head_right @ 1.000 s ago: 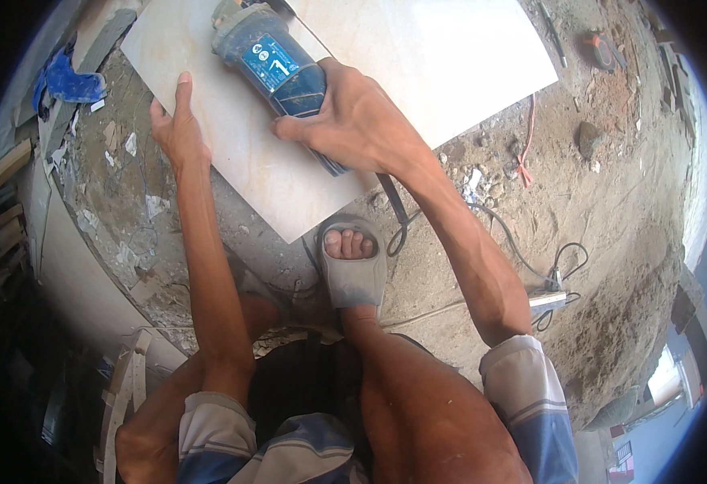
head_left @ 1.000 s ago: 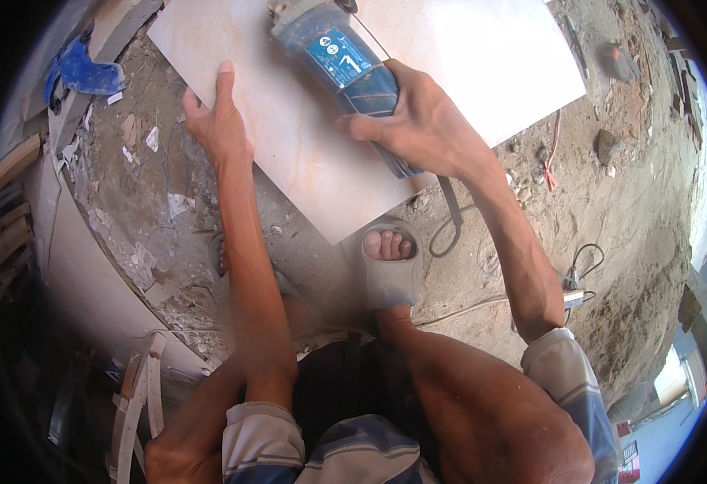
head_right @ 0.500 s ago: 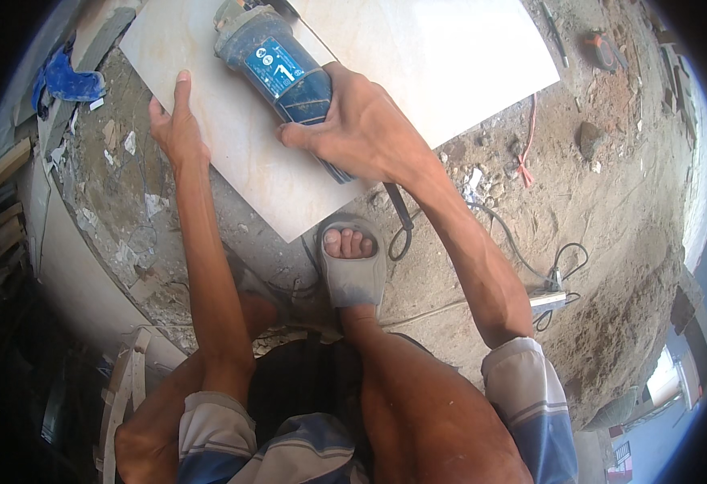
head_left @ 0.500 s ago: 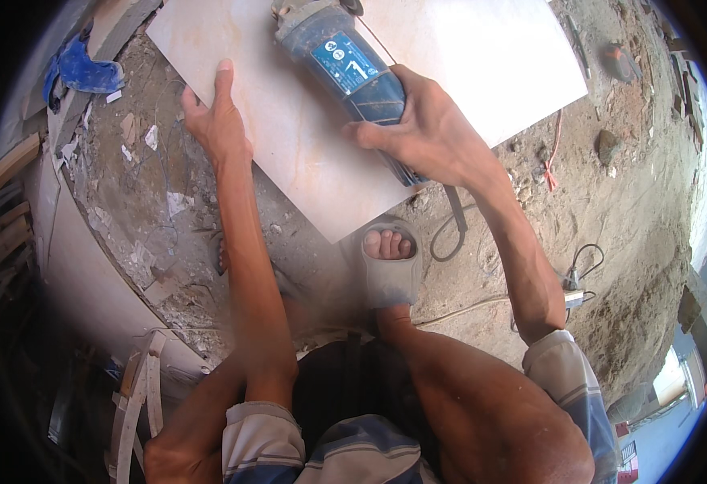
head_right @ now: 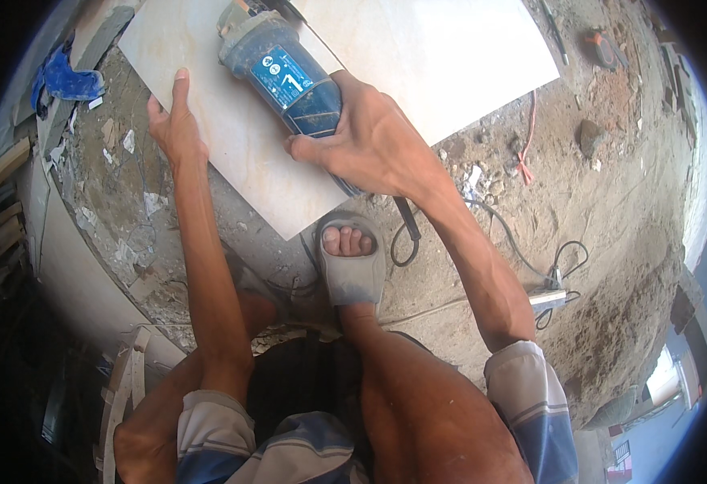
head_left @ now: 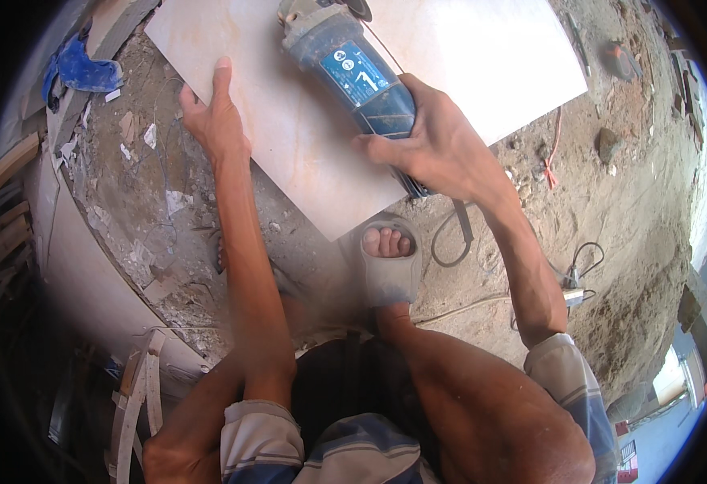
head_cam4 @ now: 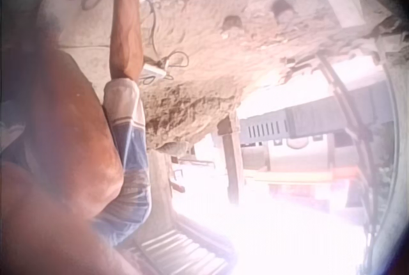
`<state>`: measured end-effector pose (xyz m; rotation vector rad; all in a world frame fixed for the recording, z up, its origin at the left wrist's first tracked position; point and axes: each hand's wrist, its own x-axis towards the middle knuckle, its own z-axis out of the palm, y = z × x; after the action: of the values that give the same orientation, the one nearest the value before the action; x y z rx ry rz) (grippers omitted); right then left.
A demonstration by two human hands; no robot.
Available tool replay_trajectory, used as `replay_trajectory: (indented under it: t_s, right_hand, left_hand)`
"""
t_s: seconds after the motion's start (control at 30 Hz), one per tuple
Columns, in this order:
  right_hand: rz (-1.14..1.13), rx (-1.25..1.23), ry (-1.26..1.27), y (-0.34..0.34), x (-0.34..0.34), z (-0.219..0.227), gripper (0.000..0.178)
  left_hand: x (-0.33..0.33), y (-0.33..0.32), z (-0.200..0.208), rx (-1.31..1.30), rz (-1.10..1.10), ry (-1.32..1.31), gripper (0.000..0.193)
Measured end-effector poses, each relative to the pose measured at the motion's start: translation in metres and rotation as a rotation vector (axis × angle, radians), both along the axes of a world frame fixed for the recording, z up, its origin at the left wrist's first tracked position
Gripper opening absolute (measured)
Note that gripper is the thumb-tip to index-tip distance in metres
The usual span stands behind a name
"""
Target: The person cuts a ceramic tile with an angle grinder along a marked line, then picks up the tile pieces and moves one piece to a different location on the floor.
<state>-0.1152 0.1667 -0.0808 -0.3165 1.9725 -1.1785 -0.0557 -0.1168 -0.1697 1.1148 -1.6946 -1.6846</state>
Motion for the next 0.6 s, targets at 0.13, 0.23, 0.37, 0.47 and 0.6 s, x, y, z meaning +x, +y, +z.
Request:
replay_trajectory:
  t_s: [0.13, 0.23, 0.37, 0.47, 0.6]
  right_hand:
    - [-0.006, -0.028, 0.008, -0.0039, -0.0029, -0.0056, 0.081]
    - [-0.006, -0.026, 0.011, -0.0053, -0.0038, -0.0082, 0.082]
    - [-0.009, -0.024, 0.011, -0.0048, -0.0036, -0.0102, 0.083]
    - [-0.003, -0.018, 0.018, -0.0038, -0.0034, -0.0088, 0.083]
    - [0.003, 0.004, -0.006, -0.0036, -0.0022, -0.0031, 0.081]
  left_hand:
    - [0.0013, -0.0035, -0.0035, -0.001, -0.007, 0.021, 0.085]
    - [0.0006, -0.0030, -0.0030, -0.012, -0.006, 0.011, 0.084]
    - [0.0006, -0.0009, -0.0017, 0.002, 0.000, 0.013, 0.084]
    - [0.0003, -0.0010, -0.0001, 0.003, -0.008, 0.011, 0.086]
    - [0.0010, -0.0030, -0.0018, -0.014, -0.008, 0.012, 0.087]
